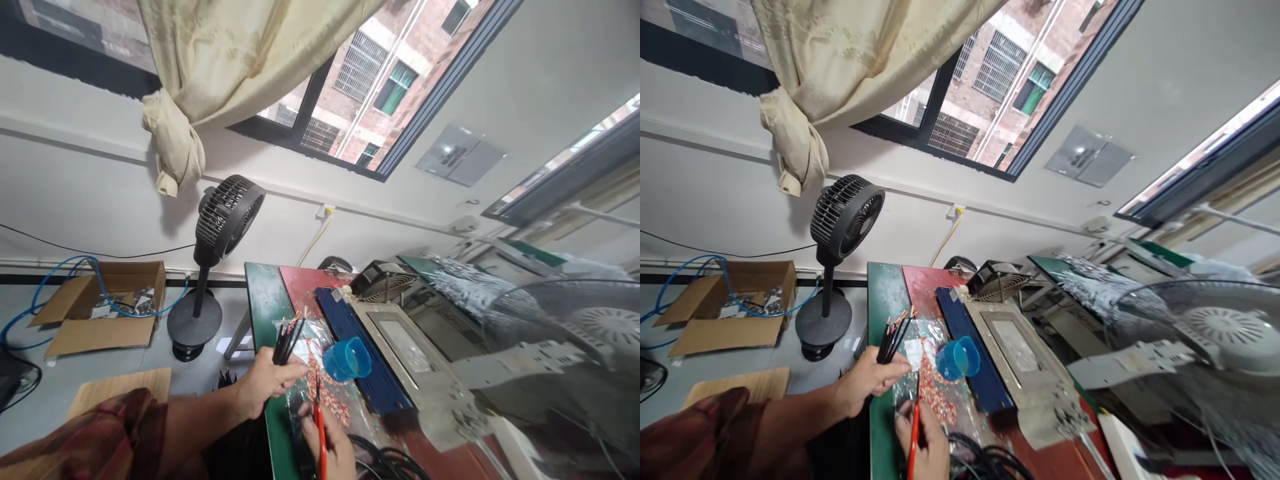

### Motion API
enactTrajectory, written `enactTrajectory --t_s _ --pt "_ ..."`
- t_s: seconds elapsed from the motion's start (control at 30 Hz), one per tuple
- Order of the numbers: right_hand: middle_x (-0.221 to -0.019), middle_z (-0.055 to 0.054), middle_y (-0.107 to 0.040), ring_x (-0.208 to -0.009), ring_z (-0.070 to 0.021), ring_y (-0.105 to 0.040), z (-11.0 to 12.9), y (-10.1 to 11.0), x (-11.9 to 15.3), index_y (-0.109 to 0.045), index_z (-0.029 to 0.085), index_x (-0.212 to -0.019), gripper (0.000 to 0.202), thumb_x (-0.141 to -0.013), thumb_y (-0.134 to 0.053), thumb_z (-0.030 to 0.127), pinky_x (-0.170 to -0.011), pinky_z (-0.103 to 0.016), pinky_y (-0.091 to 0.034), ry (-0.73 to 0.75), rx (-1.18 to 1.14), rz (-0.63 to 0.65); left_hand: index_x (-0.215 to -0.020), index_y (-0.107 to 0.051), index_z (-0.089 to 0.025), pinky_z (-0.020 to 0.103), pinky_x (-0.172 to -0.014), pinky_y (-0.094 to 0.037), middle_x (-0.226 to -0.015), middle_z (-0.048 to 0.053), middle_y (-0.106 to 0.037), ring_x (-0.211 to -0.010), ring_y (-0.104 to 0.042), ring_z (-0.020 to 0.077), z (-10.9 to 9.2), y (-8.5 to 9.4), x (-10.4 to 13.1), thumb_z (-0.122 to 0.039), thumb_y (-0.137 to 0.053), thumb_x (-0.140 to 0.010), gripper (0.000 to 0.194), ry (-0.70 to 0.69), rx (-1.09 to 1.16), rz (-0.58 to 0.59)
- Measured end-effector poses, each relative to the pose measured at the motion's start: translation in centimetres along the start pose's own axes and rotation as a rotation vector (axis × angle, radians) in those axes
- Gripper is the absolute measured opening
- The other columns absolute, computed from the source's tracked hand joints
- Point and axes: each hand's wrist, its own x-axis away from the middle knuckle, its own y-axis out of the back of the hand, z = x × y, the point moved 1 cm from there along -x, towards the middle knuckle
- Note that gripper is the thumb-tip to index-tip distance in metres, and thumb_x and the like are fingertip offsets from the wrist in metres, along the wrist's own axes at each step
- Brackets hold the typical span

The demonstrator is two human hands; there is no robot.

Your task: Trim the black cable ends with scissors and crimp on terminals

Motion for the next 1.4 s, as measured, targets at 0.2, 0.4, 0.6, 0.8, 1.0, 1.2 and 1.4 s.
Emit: enactTrajectory --t_s 0.2,0.4,0.6,0.8,1.0,1.2,1.4 --pt "-0.056 0.002 -0.051 -0.056 -0.0146 -0.045 1.0 -0.7 0.5 -0.059 0.018 -0.062 0.037 -0.071 -0.059 0.054 -0.055 -0.023 -0.035 -0.033 0.025 0.015 -0.072 -0.062 -0.011 0.021 -0.043 -0.015 -0.044 -0.009 -0.037 -0.042 -0.026 0.0036 -0.2 -0.1 0.0 -0.043 -0.072 -0.059 0.036 -0.009 -0.09 -0.005" --pt "-0.055 0.002 -0.046 -0.055 -0.0139 -0.041 0.9 -0.6 0.6 -0.062 0.017 -0.062 0.041 -0.07 -0.058 0.058 -0.051 -0.023 -0.032 -0.104 -0.011 0.006 -0.067 -0.064 -0.01 0.021 -0.046 -0.02 -0.044 -0.008 -0.039 -0.043 -0.029 0.0043 -0.8 0.1 -0.2 -0.033 -0.071 -0.06 0.026 -0.052 -0.173 -0.016" --pt "-0.051 0.003 -0.042 -0.051 -0.0124 -0.037 0.3 -0.8 0.5 -0.056 0.017 -0.054 0.043 -0.065 -0.063 0.058 -0.047 -0.023 -0.028 -0.172 -0.013 -0.036 -0.064 -0.065 -0.01 0.021 -0.046 -0.022 -0.047 -0.006 -0.043 -0.045 -0.032 0.0049 -0.7 0.1 -0.7 -0.026 -0.069 -0.06 0.017 -0.064 -0.221 -0.029" --pt "-0.04 0.005 -0.036 -0.04 -0.0093 -0.031 0.6 -0.7 0.5 -0.05 0.018 -0.048 0.051 -0.059 -0.064 0.066 -0.04 -0.023 -0.022 -0.274 -0.12 -0.133 -0.073 -0.064 -0.01 0.02 -0.043 -0.018 -0.047 -0.007 -0.043 -0.043 -0.03 0.0039 0.2 0.4 -0.7 -0.036 -0.072 -0.06 0.03 0.039 -0.183 0.055" --pt "-0.041 0.005 -0.043 -0.036 -0.0068 -0.035 2.3 -0.4 0.7 -0.054 0.018 -0.057 0.043 -0.064 -0.067 0.058 -0.037 -0.019 -0.023 -0.354 -0.578 -0.16 -0.086 -0.064 -0.01 0.019 -0.043 -0.014 -0.045 -0.009 -0.041 -0.041 -0.03 0.0031 0.7 0.2 0.5 -0.038 -0.076 -0.056 0.043 0.174 -0.071 0.248" --pt "-0.04 0.005 -0.044 -0.035 -0.007 -0.036 1.7 -0.7 0.7 -0.051 0.018 -0.055 0.041 -0.063 -0.071 0.053 -0.036 -0.019 -0.025 -0.338 -0.664 -0.147 -0.077 -0.064 -0.008 0.02 -0.042 -0.015 -0.045 -0.006 -0.044 -0.041 -0.033 0.0033 0.9 -0.1 1.3 -0.04 -0.076 -0.054 0.041 0.199 -0.087 0.252" --pt "-0.043 0.004 -0.047 -0.039 -0.0077 -0.04 1.2 -0.7 0.7 -0.053 0.017 -0.055 0.041 -0.06 -0.074 0.052 -0.04 -0.02 -0.031 -0.348 -0.624 -0.068 -0.065 -0.058 -0.011 0.019 -0.04 -0.013 -0.044 -0.007 -0.042 -0.04 -0.031 0.0031 1.2 -0.3 1.2 -0.042 -0.074 -0.056 0.036 0.161 -0.063 0.243"
